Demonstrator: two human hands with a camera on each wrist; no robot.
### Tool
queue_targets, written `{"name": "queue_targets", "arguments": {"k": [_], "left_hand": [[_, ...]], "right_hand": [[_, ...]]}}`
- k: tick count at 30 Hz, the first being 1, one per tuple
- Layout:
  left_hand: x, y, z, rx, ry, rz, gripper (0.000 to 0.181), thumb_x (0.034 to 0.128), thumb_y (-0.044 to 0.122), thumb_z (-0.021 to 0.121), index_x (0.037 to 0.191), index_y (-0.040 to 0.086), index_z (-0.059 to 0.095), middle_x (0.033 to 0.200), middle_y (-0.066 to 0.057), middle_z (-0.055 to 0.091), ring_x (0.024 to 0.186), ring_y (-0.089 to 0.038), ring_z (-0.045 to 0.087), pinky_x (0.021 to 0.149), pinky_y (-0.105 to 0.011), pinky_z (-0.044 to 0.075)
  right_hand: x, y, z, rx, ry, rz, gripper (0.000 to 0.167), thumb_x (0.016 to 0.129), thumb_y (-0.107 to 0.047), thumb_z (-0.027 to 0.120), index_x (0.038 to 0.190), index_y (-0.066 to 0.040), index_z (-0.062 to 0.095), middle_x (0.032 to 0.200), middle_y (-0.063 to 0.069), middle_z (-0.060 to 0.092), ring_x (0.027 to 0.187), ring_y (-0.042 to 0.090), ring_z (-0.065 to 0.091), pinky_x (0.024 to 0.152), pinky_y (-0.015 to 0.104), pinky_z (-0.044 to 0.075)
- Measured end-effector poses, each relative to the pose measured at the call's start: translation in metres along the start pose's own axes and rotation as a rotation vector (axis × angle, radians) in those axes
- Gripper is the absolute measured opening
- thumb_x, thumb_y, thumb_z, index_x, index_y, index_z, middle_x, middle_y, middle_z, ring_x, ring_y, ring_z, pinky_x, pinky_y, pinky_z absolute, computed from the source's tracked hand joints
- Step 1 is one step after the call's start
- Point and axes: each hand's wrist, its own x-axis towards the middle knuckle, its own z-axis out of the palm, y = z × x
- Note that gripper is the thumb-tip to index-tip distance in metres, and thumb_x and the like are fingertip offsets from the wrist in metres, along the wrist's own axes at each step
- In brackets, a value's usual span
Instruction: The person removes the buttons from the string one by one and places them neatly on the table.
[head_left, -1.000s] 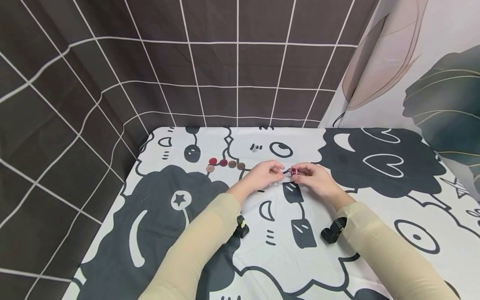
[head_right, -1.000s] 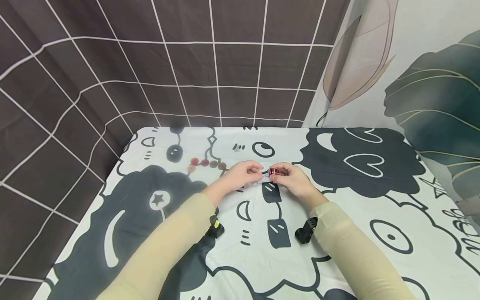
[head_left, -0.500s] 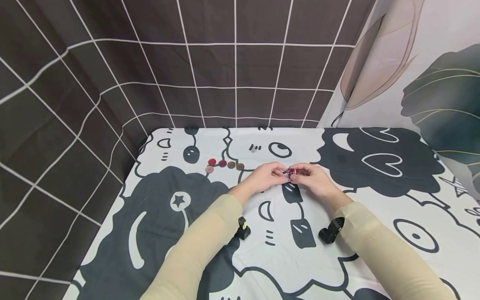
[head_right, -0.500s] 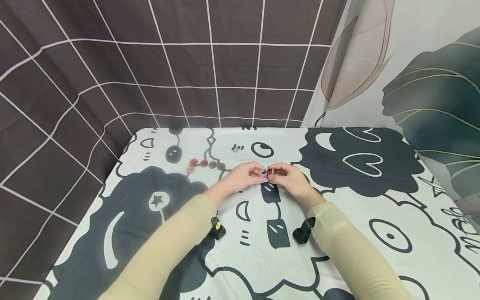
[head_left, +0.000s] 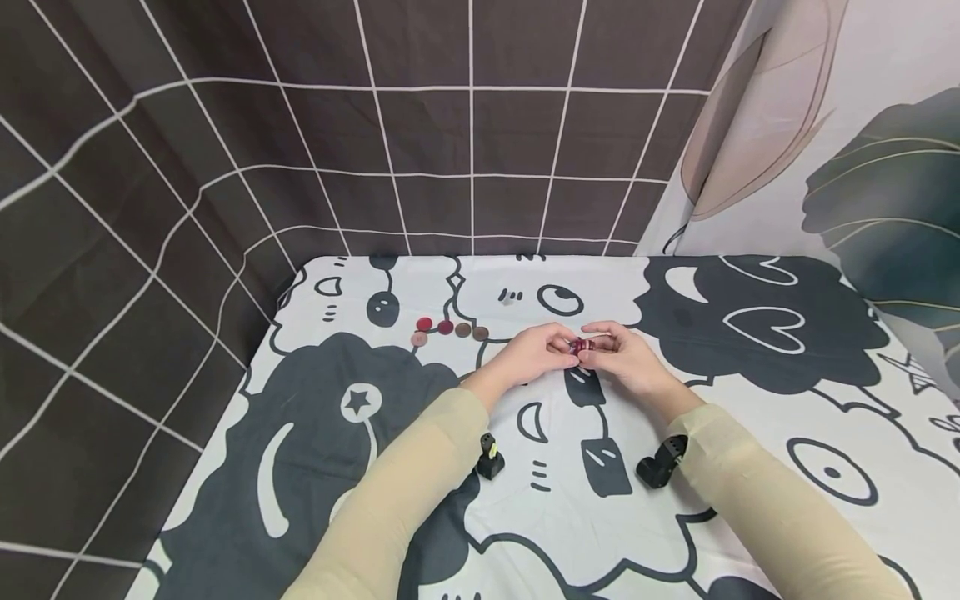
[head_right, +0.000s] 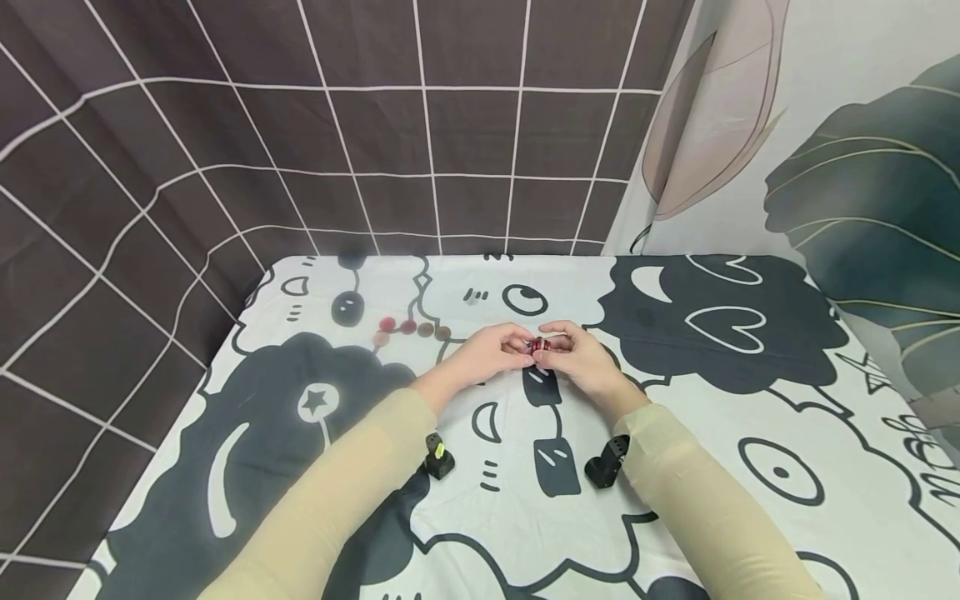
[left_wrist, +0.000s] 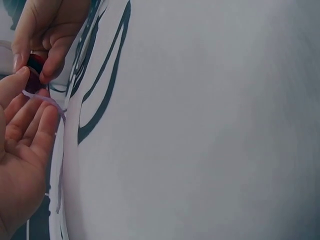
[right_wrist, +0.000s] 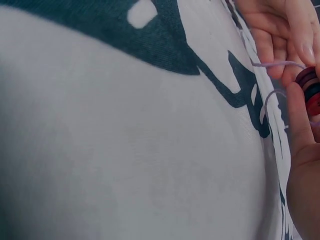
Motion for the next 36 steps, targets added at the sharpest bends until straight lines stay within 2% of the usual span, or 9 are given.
{"name": "queue_targets", "arguments": {"k": [5,17,25,30,36], "left_hand": [[0.0006,-0.0007,0.0001,-0.003,0.004,0.000,0.033,0.0842,0.018,0.071,0.115,0.010,0.062,0.092,0.005,0.066,0.084,-0.005,0.060,0.077,-0.019,0.045],[0.0013,-0.0028,0.0006,0.010,0.012,0.014,0.028,0.0850,0.017,0.070,0.110,0.009,0.062,0.093,0.002,0.065,0.084,-0.006,0.060,0.075,-0.019,0.045],[0.0015,-0.0007,0.0006,0.005,0.000,0.009,0.031,0.0828,0.017,0.072,0.110,0.008,0.062,0.094,0.002,0.066,0.085,-0.005,0.060,0.075,-0.018,0.046],[0.0001,0.0016,0.0003,0.029,0.009,-0.004,0.028,0.0838,0.018,0.071,0.108,0.009,0.062,0.092,0.003,0.065,0.083,-0.006,0.060,0.073,-0.018,0.046],[0.0008,-0.0010,-0.0010,0.060,0.026,-0.020,0.027,0.0848,0.020,0.070,0.109,0.011,0.062,0.093,0.003,0.064,0.084,-0.006,0.059,0.074,-0.019,0.045]], "right_hand": [[0.0010,0.0018,0.0015,0.053,-0.014,-0.021,0.038,0.084,0.004,0.063,0.115,0.017,0.045,0.093,0.004,0.065,0.080,0.010,0.065,0.073,0.024,0.052],[-0.0002,0.0019,0.0021,0.031,-0.018,-0.011,0.037,0.085,0.000,0.064,0.115,0.016,0.049,0.096,0.004,0.064,0.084,0.009,0.064,0.074,0.022,0.051],[-0.0009,0.0028,0.0013,0.009,-0.003,-0.022,0.036,0.085,-0.001,0.065,0.113,0.015,0.051,0.093,0.004,0.065,0.081,0.010,0.065,0.072,0.023,0.052],[-0.0010,0.0040,0.0011,0.037,-0.015,-0.021,0.039,0.085,0.001,0.064,0.117,0.015,0.048,0.097,0.006,0.064,0.084,0.010,0.064,0.074,0.023,0.052],[-0.0010,0.0067,0.0002,0.103,-0.030,-0.063,0.038,0.085,0.007,0.061,0.118,0.017,0.045,0.096,0.000,0.064,0.085,0.011,0.065,0.074,0.025,0.053]]}}
